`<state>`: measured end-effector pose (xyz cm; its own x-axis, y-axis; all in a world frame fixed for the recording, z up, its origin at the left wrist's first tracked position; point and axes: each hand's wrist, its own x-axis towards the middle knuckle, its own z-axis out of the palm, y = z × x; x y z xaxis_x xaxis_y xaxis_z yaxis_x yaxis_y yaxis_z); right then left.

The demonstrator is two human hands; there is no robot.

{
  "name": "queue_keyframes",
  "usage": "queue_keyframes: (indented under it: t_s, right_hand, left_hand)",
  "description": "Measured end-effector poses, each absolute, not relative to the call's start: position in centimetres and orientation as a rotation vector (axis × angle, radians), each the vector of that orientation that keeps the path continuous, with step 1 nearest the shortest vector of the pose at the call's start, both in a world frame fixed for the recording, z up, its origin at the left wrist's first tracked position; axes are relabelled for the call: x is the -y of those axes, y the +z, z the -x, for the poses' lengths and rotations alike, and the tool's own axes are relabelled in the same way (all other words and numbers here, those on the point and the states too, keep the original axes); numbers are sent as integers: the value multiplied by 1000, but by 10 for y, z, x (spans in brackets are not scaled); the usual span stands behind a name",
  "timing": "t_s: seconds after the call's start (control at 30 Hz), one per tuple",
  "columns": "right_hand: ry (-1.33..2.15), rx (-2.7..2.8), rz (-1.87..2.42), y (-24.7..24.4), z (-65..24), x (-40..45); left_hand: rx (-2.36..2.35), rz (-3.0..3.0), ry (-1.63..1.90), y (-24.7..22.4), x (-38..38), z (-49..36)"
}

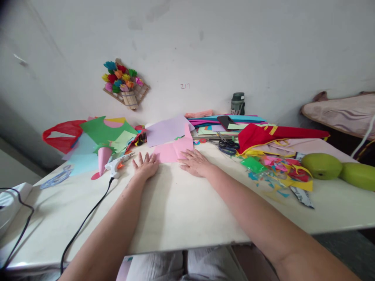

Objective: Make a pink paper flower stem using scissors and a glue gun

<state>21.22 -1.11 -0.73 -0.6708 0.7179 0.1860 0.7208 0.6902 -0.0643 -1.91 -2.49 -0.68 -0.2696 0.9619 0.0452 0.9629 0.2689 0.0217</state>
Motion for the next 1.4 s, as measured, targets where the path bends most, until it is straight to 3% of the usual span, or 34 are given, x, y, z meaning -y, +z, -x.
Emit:
queue_keyframes:
  t_s: [0.33, 0.5, 0.6, 0.77, 1.4]
  right_hand:
    - [-63, 2702, 1137, -8, -213, 11]
    - [-70, 2705, 1147, -7, -212, 12]
    - [-67, 2701, 1139, -7, -211, 11]
    - [-39, 2696, 1153, -8, -211, 11]
    - [168, 2770, 1313, -6, -273, -8]
  left_hand:
    - [2441, 1628, -35, 1, 30, 39]
    - [2292, 1544, -205, 10, 35, 33]
    - [2072, 1815, -343, 20, 40, 11]
    - [1840, 2375, -226, 27, 53, -30]
    - [1780, 2363, -136, 16, 59, -48]
